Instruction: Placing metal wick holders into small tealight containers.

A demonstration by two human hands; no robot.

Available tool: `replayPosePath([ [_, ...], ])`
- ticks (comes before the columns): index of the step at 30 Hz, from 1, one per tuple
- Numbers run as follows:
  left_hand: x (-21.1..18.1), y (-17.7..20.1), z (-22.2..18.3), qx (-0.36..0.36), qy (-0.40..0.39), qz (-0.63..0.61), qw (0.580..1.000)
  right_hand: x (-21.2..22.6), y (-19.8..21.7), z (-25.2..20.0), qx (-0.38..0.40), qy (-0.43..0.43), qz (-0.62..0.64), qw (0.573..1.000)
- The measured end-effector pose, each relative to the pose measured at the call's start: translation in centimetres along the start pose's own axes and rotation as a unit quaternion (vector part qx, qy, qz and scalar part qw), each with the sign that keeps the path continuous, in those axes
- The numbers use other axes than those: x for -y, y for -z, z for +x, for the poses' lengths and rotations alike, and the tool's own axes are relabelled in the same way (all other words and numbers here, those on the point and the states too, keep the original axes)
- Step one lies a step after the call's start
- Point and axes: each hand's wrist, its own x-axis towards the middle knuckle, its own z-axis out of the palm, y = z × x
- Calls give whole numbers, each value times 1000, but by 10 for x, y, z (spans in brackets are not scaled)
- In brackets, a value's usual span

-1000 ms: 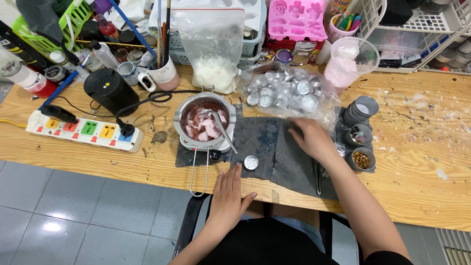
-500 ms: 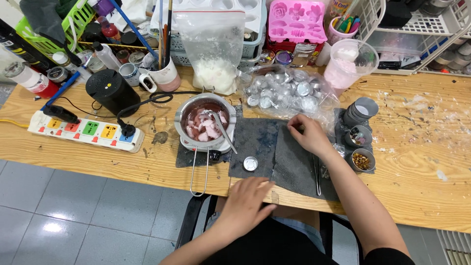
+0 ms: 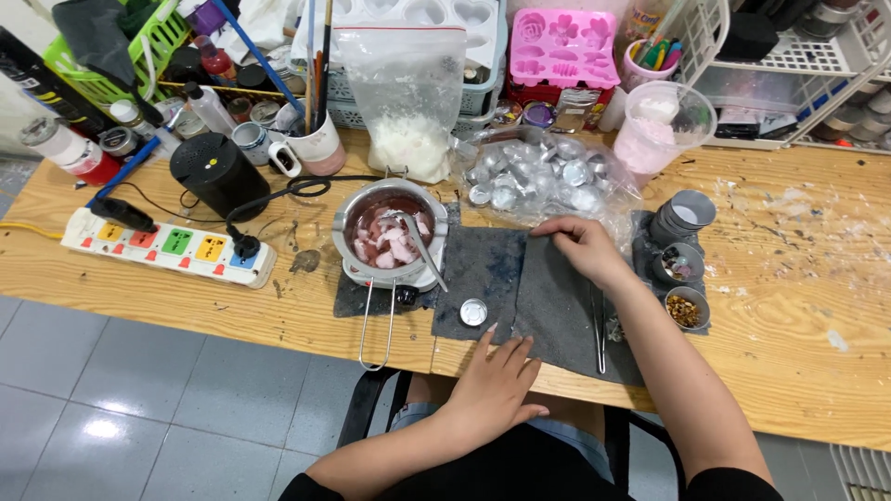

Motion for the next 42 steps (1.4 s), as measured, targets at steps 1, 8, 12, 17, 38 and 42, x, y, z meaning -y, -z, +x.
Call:
replayPosePath([
  [1, 0, -1, -1, 1, 3, 1, 1000, 2, -2, 0, 2, 1, 2, 1000],
  [8, 10, -12, 1, -67, -25, -64, 995, 72, -13, -28, -10, 178, -272, 946],
  [12, 10, -11, 19, -101, -50, -57, 992, 93, -29, -40, -8, 170, -373, 912],
  [17, 12, -31, 29, -61, -12, -13, 998, 64, -34, -36, 10, 161, -351, 922],
  [38, 51, 0, -16, -51, 48, -253, 965, 73, -77, -22, 180, 33, -81, 980],
  [42, 58, -18, -7, -94, 109, -143, 979, 59, -78, -12, 98, 44, -73, 992],
])
